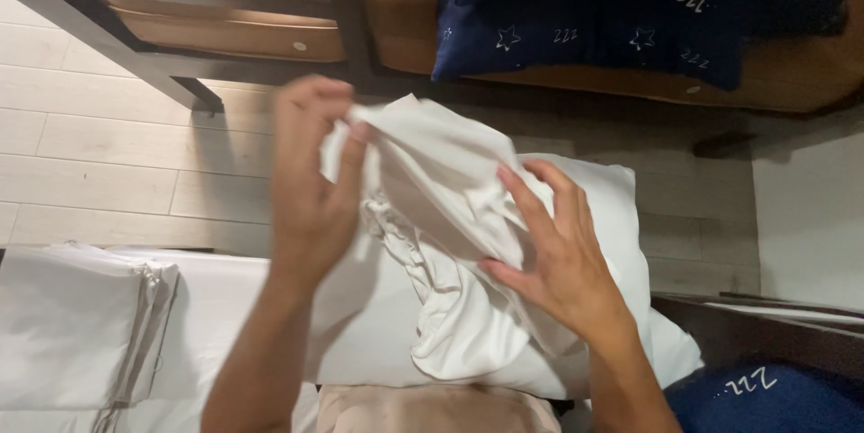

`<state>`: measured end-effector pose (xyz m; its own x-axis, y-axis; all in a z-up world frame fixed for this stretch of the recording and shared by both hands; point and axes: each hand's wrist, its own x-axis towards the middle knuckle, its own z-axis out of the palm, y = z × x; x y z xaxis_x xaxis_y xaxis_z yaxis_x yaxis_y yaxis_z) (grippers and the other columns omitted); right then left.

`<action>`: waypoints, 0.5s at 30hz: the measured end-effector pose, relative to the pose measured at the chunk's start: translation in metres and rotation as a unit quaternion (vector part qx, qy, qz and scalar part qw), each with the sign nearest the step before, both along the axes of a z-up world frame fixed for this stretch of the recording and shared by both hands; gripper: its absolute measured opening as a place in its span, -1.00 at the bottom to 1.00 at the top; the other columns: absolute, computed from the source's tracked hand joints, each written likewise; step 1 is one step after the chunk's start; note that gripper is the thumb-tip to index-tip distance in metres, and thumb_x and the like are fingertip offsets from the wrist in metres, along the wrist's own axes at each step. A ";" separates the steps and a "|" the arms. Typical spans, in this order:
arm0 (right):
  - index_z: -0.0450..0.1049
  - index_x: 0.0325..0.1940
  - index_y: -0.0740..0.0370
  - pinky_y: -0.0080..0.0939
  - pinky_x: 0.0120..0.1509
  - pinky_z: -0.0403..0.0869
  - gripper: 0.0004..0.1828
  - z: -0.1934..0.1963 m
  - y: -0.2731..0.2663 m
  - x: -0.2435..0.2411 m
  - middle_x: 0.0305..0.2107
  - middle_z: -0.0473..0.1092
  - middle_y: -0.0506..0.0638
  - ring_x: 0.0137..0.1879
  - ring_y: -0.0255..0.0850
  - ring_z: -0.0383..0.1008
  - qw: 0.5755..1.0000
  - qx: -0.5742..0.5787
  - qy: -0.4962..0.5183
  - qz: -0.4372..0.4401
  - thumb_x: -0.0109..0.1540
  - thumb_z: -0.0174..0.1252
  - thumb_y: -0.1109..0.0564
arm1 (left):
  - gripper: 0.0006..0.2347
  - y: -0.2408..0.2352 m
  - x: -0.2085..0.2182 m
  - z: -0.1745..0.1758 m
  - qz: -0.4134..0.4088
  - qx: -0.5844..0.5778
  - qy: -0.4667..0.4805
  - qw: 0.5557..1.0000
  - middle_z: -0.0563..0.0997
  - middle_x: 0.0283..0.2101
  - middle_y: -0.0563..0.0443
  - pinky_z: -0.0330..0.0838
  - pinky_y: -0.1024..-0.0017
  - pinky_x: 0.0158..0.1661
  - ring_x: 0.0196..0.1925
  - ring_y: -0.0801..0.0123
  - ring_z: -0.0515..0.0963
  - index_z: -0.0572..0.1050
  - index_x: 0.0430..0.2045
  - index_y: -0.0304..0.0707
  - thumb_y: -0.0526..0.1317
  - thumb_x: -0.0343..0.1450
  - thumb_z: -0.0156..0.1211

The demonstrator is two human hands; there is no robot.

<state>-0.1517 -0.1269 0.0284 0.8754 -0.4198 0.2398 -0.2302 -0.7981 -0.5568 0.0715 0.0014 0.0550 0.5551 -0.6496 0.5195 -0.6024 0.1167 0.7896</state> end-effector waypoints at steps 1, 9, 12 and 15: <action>0.15 0.51 0.11 0.14 0.36 0.30 0.17 -0.002 0.006 -0.009 0.28 0.11 0.23 0.33 0.17 0.22 0.999 -0.006 0.038 -0.025 -0.14 0.53 0.11 | -0.95 0.002 0.008 0.011 0.019 -0.011 -0.036 0.999 0.31 -0.02 -0.20 0.23 0.19 0.03 0.02 0.05 0.32 0.38 -0.24 -0.39 -0.36 0.57 -0.02; 0.38 0.34 0.32 -0.34 -0.20 0.59 -0.21 0.001 -0.022 -0.064 0.17 0.31 0.34 -0.14 -0.04 0.44 0.984 -0.059 0.021 -0.166 -0.01 0.24 0.49 | -0.88 -0.023 0.047 0.040 -0.077 -0.091 -0.006 0.993 0.46 -0.24 -0.21 0.60 0.52 -0.43 -0.40 0.29 0.58 0.14 -0.01 -0.39 -0.28 0.73 -0.29; 0.46 0.33 0.39 -0.09 0.06 0.59 -0.24 0.030 -0.032 -0.073 0.12 0.35 0.39 0.00 0.12 0.48 0.969 -0.132 0.026 -0.205 0.00 0.33 0.46 | -0.80 -0.051 0.048 0.043 -0.096 -0.099 0.003 0.990 0.45 -0.09 -0.28 0.82 0.41 -0.28 -0.14 0.11 0.71 0.17 0.11 -0.38 -0.21 0.71 -0.29; 0.60 0.18 0.34 -0.17 -0.14 0.61 -0.43 0.041 -0.038 -0.090 0.03 0.40 0.30 -0.17 -0.03 0.49 0.934 -0.190 0.065 -0.295 0.07 0.37 0.48 | -0.73 -0.073 0.056 0.043 -0.175 -0.155 0.088 0.968 0.53 -0.12 -0.26 0.76 0.34 -0.02 -0.11 0.17 0.67 0.29 0.04 -0.48 -0.15 0.67 -0.20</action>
